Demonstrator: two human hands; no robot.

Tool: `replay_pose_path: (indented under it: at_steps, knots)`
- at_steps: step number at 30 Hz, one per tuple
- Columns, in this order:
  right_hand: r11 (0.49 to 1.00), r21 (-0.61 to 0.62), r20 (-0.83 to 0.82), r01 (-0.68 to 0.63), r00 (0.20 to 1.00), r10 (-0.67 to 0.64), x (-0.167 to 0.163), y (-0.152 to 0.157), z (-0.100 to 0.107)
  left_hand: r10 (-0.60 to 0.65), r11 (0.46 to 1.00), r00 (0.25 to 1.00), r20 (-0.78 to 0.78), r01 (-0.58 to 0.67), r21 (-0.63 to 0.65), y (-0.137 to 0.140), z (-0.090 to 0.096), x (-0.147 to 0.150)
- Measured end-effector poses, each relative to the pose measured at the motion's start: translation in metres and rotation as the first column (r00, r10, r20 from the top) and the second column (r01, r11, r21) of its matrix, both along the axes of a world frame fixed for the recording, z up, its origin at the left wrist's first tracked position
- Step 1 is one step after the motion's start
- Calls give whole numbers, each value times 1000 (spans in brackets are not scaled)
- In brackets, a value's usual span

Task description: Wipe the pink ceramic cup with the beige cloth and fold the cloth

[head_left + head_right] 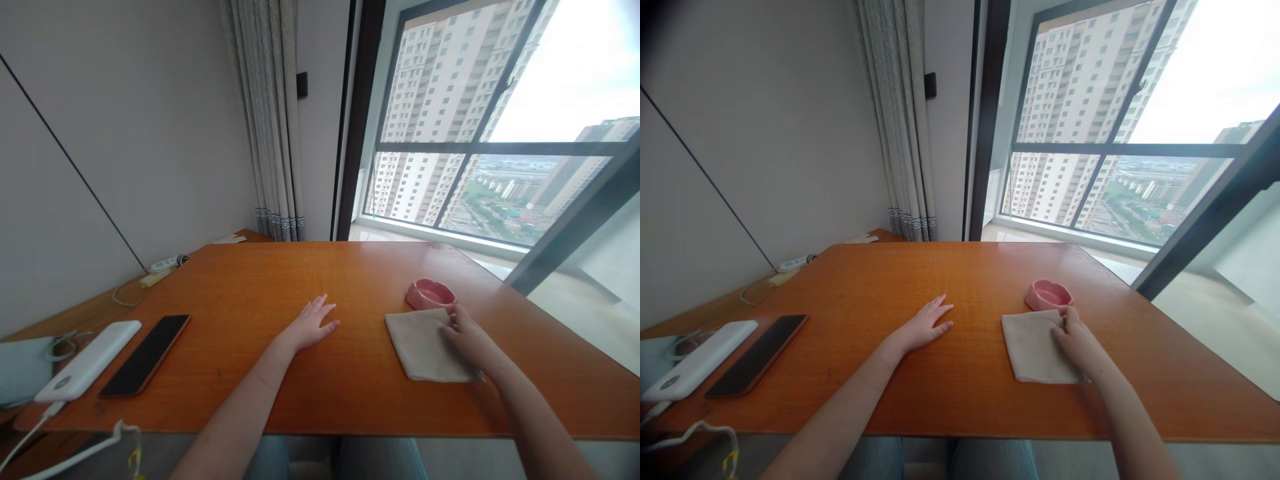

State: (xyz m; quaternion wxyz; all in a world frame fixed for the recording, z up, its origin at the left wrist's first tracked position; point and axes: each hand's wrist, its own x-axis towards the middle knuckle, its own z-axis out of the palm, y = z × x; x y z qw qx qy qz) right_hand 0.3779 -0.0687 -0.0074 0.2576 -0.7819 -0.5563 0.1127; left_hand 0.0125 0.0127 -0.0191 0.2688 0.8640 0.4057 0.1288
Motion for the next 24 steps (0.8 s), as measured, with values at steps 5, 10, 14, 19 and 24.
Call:
replay_pose_path:
  at_steps: [5, 10, 14, 19, 24]
  knots:
    - [981, -50, 254, 187, 952, -169, 56, -9, -26, 9, 1000, 999, -41, -9, -4, 0, -1, 1]
    - [989, 0, 377, 150, 916, -139, 67, -6, -32, 15, 1000, 998, -64, -15, 3, 2, -3, -2]
    - [942, -112, 432, 316, 869, -240, 46, -9, -16, 17, 1000, 999, -51, -17, 8, 2, -4, -2]
    - [998, 45, 467, 48, 882, -64, -28, -4, 10, 19, 1000, 999, -36, -18, 9, 3, -7, -2]
    - [855, 121, 225, -505, 852, 472, -137, 19, 18, 18, 996, 998, 63, -24, 85, 3, -6, 1]
